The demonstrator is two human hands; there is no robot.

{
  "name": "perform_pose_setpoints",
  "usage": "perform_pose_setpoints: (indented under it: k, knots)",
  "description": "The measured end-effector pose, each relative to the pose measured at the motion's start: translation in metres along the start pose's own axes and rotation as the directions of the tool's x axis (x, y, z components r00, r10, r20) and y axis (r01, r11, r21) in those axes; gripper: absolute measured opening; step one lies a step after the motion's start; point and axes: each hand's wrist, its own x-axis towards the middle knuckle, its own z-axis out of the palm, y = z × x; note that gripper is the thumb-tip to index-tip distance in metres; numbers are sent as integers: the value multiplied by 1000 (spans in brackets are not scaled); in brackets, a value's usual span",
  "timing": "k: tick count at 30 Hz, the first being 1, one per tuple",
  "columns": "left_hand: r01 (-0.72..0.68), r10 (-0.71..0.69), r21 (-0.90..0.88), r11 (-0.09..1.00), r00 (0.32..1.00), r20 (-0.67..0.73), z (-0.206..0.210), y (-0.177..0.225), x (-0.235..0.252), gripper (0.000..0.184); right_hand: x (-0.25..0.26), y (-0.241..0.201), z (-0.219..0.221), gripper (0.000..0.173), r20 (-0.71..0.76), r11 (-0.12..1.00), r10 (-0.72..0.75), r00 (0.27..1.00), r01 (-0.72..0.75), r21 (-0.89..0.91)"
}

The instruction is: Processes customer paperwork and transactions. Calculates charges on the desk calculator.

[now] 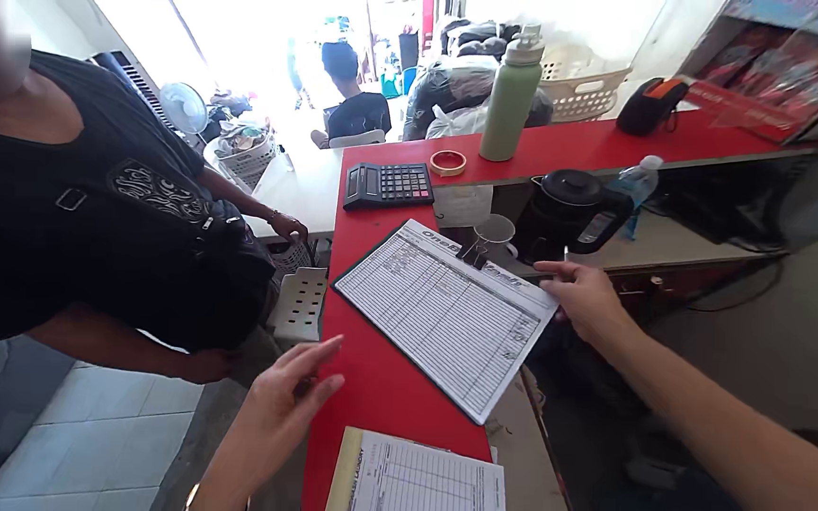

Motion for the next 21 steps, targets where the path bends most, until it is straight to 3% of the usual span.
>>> perform_pose_setpoints:
  k: [3,5,7,11,17,21]
  knots:
    - [37,-35,135,990,999,-18,0,24,-48,48,-26,3,13,40,31,998,13,999,-15,54]
    - [117,-125,224,967,992,20,10,41,-67,56,-40,0,18,35,123,996,-52,991,42,83]
    - [104,-122,287,952,992,45,27,42,-70,55,-46,-1,20,36,248,997,-81,965,74,35]
    - [89,-112,349,933,993,45,45,37,-42,53,-47,2,25,34,400,990,-103,911,132,-45]
    - [224,-323,431,874,930,173,43,48,0,61,-51,0,35,33,365,986,-144,920,166,-31]
    - [242,-359,497,833,920,154,41,38,27,60,-43,-6,47,31,388,989,-148,909,147,33]
